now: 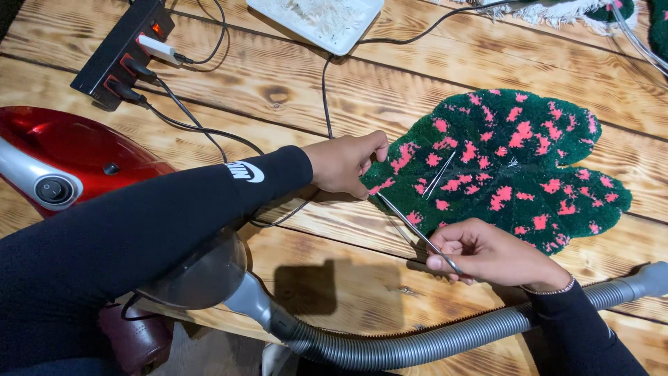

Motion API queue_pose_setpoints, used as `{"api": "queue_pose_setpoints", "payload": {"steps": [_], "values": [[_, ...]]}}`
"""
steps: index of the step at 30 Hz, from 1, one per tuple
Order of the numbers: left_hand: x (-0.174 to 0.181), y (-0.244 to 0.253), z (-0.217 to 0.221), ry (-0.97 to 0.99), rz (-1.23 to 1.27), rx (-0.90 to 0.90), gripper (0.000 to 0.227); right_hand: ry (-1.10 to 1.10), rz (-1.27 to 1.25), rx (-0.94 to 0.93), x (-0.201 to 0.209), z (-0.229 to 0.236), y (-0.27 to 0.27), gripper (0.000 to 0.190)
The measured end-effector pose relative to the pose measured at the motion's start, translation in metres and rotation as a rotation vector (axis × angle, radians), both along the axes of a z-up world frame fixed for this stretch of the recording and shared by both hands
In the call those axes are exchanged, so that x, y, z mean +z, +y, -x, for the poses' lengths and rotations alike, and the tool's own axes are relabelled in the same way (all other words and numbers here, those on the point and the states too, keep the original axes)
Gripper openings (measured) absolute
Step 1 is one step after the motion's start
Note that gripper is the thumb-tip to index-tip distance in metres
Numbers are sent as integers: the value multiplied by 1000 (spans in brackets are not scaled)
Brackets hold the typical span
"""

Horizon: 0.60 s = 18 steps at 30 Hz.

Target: Trim and adjust the fibers of a leaf-shaped tufted rug using tweezers and scissors.

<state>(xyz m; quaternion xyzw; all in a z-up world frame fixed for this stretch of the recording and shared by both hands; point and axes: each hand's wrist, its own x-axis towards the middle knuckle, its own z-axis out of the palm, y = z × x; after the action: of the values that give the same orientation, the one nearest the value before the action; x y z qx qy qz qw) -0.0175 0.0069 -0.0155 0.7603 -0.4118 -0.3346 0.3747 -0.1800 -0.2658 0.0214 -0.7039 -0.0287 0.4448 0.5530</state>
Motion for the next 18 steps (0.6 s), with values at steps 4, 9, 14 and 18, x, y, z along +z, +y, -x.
{"api": "queue_pose_setpoints", "payload": {"steps": [4,9,14,18], "values": [[6,1,1,-110,25,15,56,-46,-45,2,-7,-2,-8,30],[-7,5,-8,-72,76,47,49,-39,-24,-46,-9,-3,-9,27],[-15,8,-19,68,101,35,48,-24,-53,-76,-12,-4,-12,27],[-7,6,-13,65,77,37,53,-40,-56,-77,-12,-4,-12,27]]}}
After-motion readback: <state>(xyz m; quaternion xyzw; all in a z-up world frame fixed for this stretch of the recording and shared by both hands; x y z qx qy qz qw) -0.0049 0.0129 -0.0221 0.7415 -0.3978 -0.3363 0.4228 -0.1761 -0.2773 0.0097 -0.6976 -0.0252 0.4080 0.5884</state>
